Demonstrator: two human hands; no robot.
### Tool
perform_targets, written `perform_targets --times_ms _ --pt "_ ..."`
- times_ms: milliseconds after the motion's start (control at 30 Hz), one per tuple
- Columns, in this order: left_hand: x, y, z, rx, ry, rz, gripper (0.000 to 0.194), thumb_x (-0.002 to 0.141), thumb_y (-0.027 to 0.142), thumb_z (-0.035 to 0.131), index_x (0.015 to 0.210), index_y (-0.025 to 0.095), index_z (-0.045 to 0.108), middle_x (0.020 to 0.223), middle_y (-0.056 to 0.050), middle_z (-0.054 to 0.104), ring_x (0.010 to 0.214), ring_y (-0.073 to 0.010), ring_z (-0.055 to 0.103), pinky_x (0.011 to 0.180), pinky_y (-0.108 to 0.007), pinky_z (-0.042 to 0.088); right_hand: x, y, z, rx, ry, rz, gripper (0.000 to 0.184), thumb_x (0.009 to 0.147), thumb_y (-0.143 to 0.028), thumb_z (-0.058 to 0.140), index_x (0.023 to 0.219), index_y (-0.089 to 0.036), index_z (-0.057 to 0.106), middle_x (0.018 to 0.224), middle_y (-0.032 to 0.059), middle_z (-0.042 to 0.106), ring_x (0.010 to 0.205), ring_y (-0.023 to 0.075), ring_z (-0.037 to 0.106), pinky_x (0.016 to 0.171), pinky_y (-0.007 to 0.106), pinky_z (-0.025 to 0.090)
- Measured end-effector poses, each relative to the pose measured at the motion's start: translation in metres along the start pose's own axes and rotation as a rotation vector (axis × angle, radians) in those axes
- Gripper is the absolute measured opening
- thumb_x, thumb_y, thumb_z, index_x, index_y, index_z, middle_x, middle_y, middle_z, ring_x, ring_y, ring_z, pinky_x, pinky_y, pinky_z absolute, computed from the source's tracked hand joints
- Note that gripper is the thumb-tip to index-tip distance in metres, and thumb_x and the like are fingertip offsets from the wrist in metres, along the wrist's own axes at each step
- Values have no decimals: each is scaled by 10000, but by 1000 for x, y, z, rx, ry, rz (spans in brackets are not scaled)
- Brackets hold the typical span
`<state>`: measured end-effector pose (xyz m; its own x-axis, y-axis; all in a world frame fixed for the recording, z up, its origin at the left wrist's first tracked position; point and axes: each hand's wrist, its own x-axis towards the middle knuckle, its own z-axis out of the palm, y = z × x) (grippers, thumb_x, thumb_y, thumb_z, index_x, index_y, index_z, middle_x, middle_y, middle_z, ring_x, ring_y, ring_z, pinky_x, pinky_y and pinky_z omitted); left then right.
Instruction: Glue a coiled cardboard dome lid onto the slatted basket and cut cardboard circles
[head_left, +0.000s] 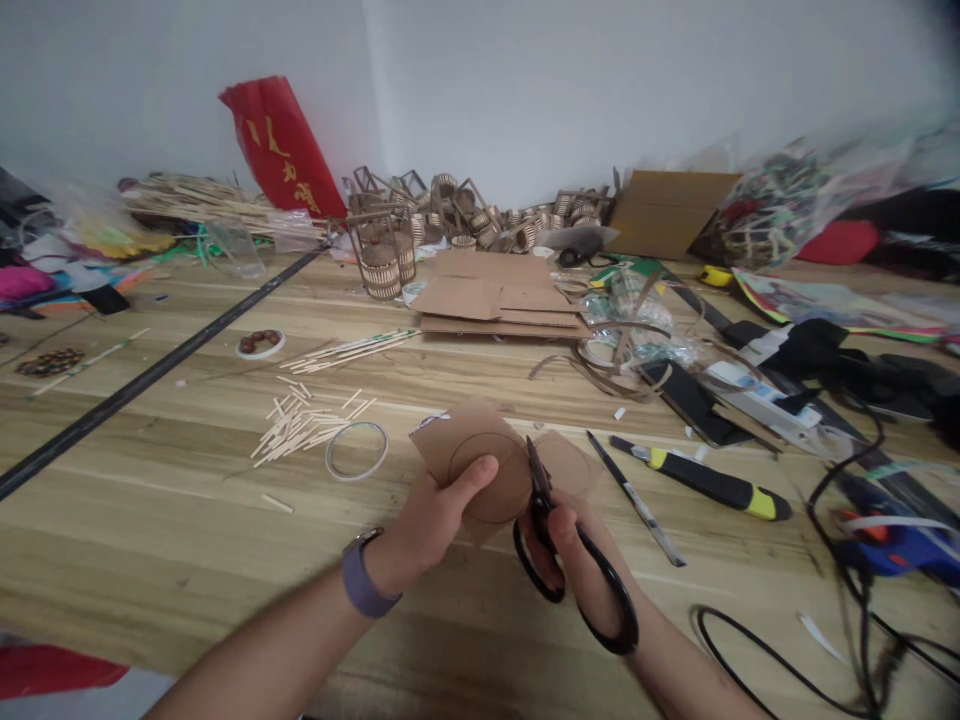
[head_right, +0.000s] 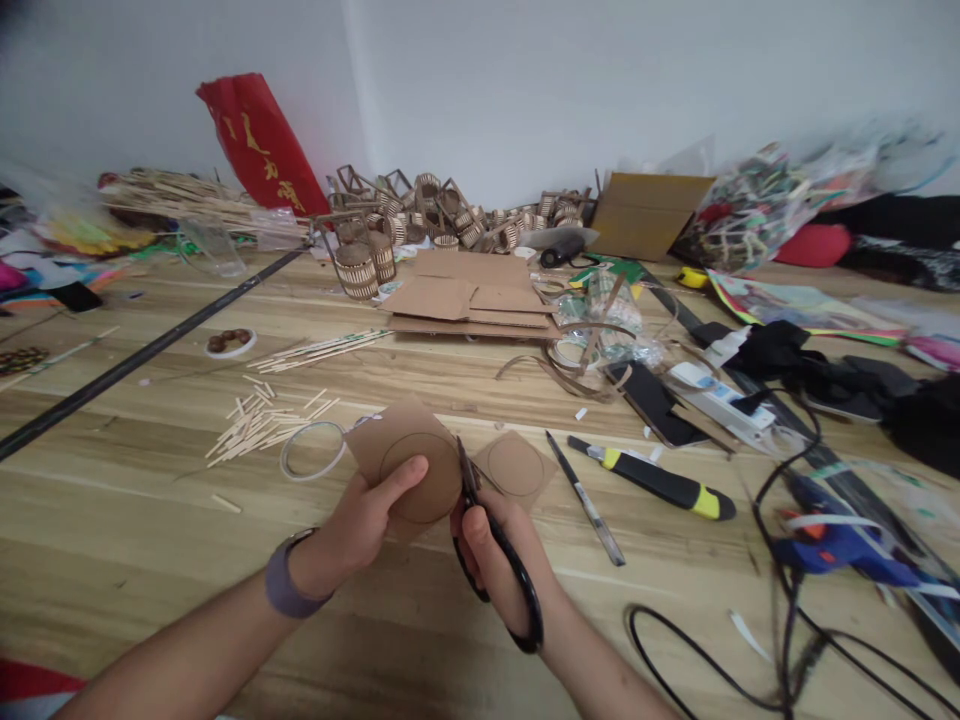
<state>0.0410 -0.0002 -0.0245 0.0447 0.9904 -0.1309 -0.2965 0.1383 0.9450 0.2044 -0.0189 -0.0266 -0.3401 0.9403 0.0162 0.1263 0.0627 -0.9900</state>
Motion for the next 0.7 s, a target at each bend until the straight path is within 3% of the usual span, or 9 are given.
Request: perform_targets --times_ms 700 --pt "1 6 -1 -64 -42 -15 384 764 415 766 1077 194 738 1162 -69 734 1127 -293 649 1003 -402 499 1 -4 0 -45 27 -37 696 794 -869 278 577 -226 433 401 -48 351 362 97 316 362 246 185"
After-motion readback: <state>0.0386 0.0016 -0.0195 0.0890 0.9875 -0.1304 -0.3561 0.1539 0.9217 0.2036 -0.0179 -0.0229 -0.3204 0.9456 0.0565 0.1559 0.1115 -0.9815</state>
